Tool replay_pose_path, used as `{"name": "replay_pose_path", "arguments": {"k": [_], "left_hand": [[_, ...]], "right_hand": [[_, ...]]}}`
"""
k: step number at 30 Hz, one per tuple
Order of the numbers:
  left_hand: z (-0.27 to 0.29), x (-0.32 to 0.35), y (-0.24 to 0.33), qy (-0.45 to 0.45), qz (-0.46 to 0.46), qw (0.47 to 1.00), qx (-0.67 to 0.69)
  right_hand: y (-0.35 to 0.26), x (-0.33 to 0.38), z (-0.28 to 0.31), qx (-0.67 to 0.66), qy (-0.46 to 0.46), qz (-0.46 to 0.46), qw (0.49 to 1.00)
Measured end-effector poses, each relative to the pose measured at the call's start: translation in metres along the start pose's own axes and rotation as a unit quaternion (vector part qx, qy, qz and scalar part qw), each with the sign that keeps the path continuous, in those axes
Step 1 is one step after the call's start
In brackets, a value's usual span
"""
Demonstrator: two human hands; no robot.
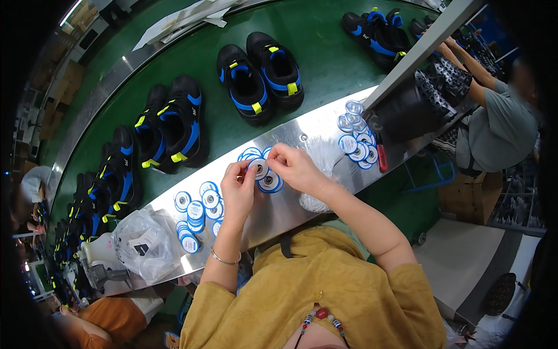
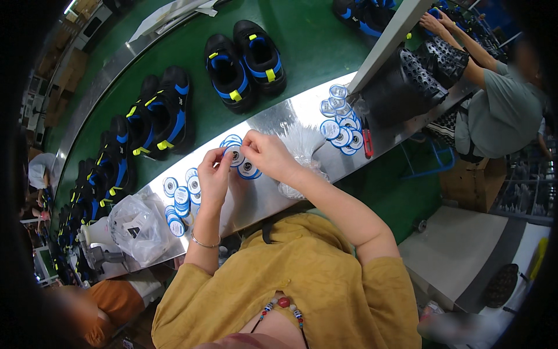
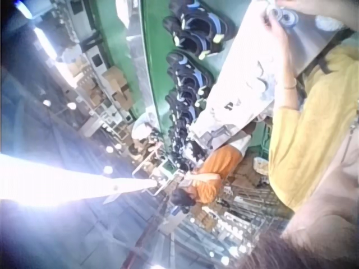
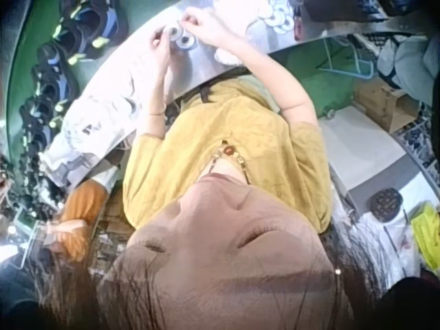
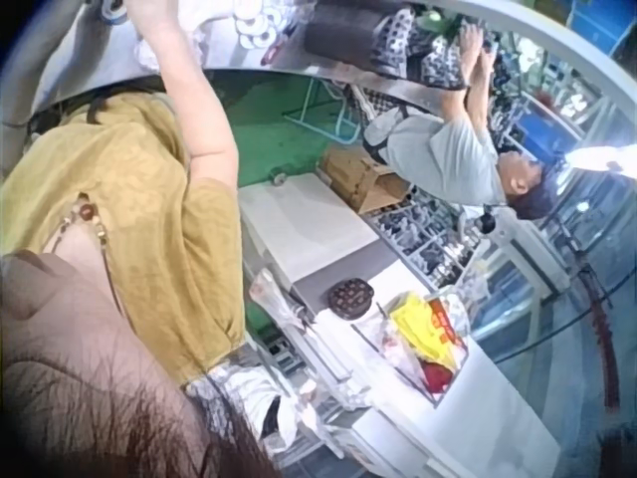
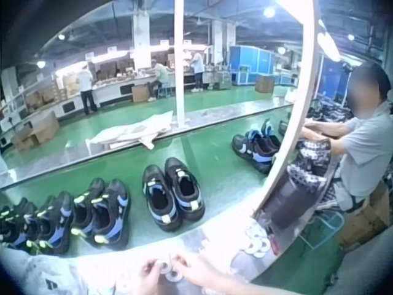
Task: The person attaches small circular tags to the tongue of black and blue sneakers on a moving conveyor belt. They repeatedly pick tags from a pile, peel the backing, and press them onto the shoe tongue before the next pair arrives.
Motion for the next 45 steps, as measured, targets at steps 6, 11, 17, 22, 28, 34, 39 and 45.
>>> {"name": "replay_pose_path", "arguments": {"k": [6,11,17,22,28,34,39,45], "left_hand": [[-0.006,-0.004,0.007,0.005,-0.02,1.0,-0.002],[-0.012,-0.006,0.014,0.002,-0.051,0.999,0.001],[-0.019,-0.009,0.019,-0.02,-0.047,0.992,0.118],[-0.027,-0.017,0.002,-0.042,0.029,0.965,0.257],[-0.025,-0.032,0.008,-0.04,-0.006,0.974,0.222],[-0.02,-0.046,0.023,-0.048,0.008,0.976,0.213],[-0.009,-0.067,0.02,0.009,-0.006,0.987,0.159],[0.0,-0.093,0.003,0.064,0.025,0.979,0.193]], "right_hand": [[-0.007,-0.003,0.007,0.037,0.011,0.003,0.999],[-0.009,-0.001,0.01,0.066,0.028,0.001,0.997],[-0.016,0.0,0.009,0.103,0.042,0.047,0.993],[-0.024,0.003,0.009,0.126,0.03,0.088,0.988],[-0.029,-0.005,0.015,0.128,0.026,0.102,0.986],[-0.029,-0.023,0.027,0.117,-0.003,0.08,0.99],[-0.033,-0.034,0.049,0.203,0.071,0.104,0.971],[-0.036,-0.057,0.061,0.369,0.144,0.085,0.914]]}}
Point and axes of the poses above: each hand's wrist, its own x-axis away from the middle knuckle, its own z-axis out of the back of the hand, y = z × x, the point moved 8 cm from there along -x, towards the middle knuckle, and after that the axes turned 15 degrees about -y, right-handed, at the moved point
